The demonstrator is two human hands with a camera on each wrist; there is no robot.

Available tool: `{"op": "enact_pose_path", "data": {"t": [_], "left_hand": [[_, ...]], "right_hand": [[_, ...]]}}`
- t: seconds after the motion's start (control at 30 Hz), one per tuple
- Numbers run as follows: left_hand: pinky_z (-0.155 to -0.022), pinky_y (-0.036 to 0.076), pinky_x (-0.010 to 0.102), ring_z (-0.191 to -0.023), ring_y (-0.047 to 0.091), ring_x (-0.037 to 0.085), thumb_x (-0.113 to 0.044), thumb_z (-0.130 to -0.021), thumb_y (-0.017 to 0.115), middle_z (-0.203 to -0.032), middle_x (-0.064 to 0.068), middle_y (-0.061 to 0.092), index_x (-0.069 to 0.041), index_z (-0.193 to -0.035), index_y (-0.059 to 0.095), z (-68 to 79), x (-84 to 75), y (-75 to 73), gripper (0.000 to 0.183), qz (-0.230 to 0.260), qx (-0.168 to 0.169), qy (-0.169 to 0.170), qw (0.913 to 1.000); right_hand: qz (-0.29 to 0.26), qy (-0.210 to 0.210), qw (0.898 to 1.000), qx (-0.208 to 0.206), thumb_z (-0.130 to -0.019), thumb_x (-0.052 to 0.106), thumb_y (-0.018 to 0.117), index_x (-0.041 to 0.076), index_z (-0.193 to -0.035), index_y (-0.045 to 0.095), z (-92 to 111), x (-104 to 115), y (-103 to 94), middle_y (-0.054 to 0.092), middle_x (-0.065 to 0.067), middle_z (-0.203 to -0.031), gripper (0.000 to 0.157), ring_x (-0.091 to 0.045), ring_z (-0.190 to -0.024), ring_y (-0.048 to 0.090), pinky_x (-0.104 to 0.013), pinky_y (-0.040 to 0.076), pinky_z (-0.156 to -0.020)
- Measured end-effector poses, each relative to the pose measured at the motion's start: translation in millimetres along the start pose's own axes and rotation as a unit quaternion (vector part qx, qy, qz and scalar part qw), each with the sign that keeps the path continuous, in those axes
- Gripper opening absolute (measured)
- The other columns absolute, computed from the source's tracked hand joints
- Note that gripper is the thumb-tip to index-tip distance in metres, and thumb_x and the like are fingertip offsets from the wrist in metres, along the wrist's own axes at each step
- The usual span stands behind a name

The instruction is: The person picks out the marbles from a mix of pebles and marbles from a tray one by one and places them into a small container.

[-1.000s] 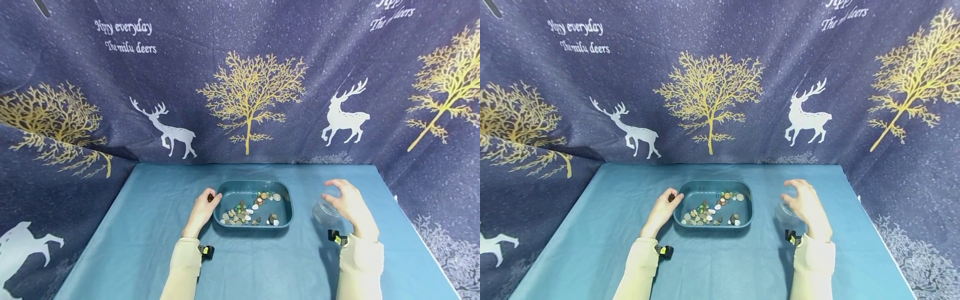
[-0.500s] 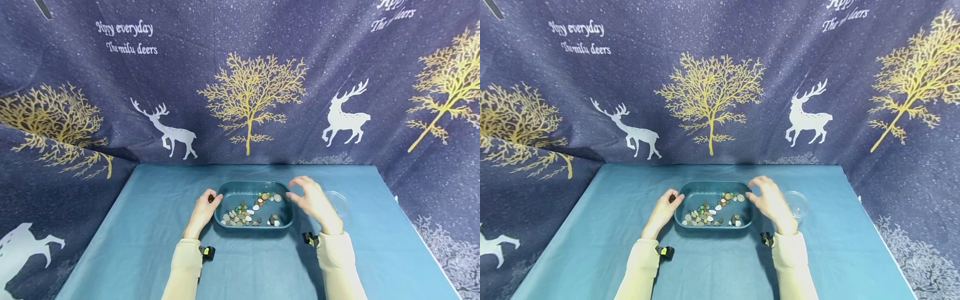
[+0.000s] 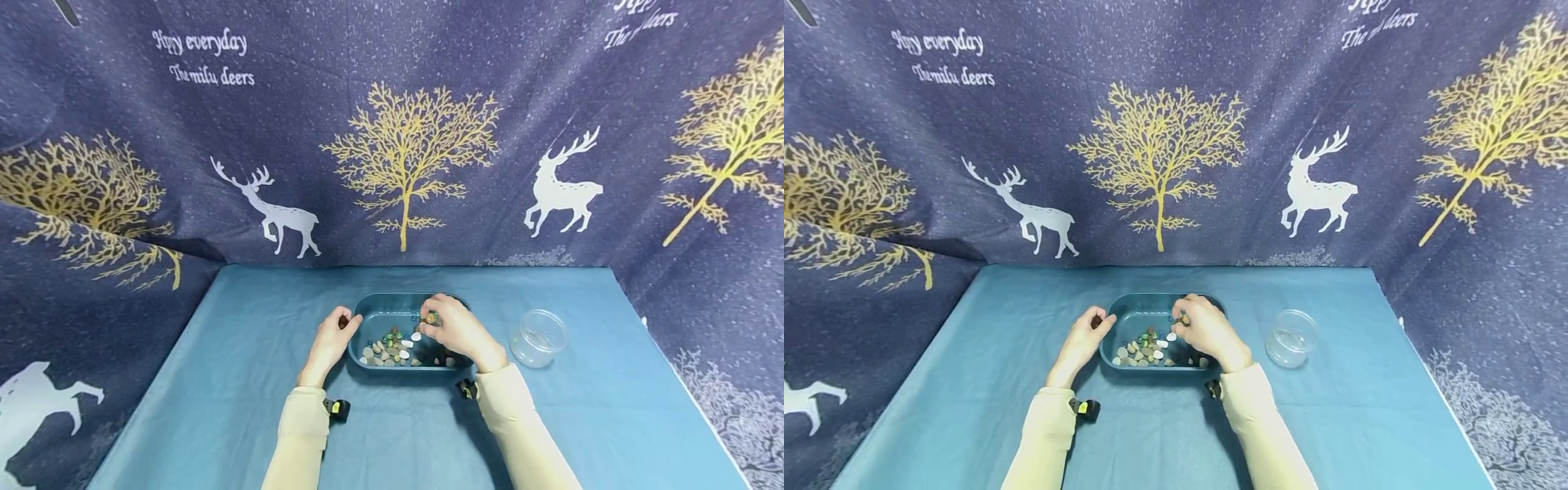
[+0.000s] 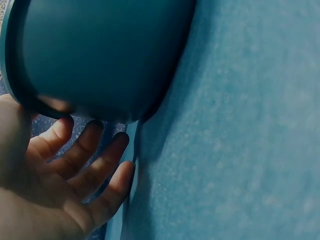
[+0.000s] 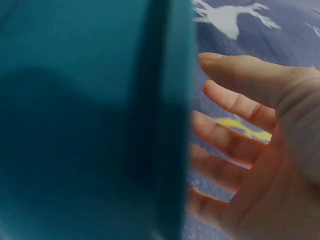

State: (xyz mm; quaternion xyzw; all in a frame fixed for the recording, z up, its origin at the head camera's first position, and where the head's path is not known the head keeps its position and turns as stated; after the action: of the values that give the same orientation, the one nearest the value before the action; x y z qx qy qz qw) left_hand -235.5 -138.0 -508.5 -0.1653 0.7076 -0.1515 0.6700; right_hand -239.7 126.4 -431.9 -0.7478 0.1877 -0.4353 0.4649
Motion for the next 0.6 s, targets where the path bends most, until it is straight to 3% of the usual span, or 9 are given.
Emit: {"op": "enact_pose_path", "data": {"t": [0.13, 0.3, 0.6], "left_hand": [[-0.063, 0.035, 0.034, -0.067, 0.044, 0.022, -0.033, -0.099, 0.06, -0.079, 0.005, 0.047, -0.013, -0.091, 0.049, -0.1, -0.3, -0.1, 0.024, -0.001, 0.0, -0.001, 1.0], [-0.064, 0.035, 0.034, -0.067, 0.044, 0.021, -0.033, -0.098, 0.06, -0.078, 0.005, 0.047, -0.013, -0.09, 0.049, 0.1, -0.4, 0.0, 0.024, -0.003, -0.005, -0.003, 1.0], [-0.067, 0.036, 0.035, -0.071, 0.046, 0.021, -0.033, -0.099, 0.06, -0.081, 0.005, 0.048, -0.013, -0.092, 0.051, -0.1, -2.1, -0.1, 0.023, -0.008, -0.007, -0.007, 0.9999]], "right_hand": [[0.008, 0.016, 0.999, 0.05, -0.088, 0.014, 0.074, 0.01, -0.098, 0.065, -6.1, 9.0, 7.9, 0.059, -0.007, -0.101, 0.014, -0.018, -0.075, 0.051, -0.038, 0.044, -0.067], [0.062, 0.021, 0.991, 0.114, -0.091, 0.017, 0.072, 0.013, -0.105, 0.065, -15.4, 15.6, 16.5, 0.056, -0.003, -0.103, 0.017, -0.018, -0.081, 0.052, -0.036, 0.045, -0.066], [0.099, 0.007, 0.984, 0.15, -0.09, 0.013, 0.071, 0.011, -0.109, 0.067, -30.9, 16.4, 25.2, 0.059, -0.006, -0.103, 0.02, -0.025, -0.091, 0.058, -0.042, 0.049, -0.074]]}}
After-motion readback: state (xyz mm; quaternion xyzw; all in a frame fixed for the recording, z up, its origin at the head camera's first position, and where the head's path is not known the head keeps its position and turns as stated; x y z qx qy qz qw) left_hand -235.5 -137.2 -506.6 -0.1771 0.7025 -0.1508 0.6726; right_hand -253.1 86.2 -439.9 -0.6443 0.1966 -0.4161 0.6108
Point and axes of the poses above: each hand's wrist, its own z-axis away from the middle knuckle, its own y-axis out of the palm, x = y × z, the point moved 2 cm from there along -z, towards the middle knuckle
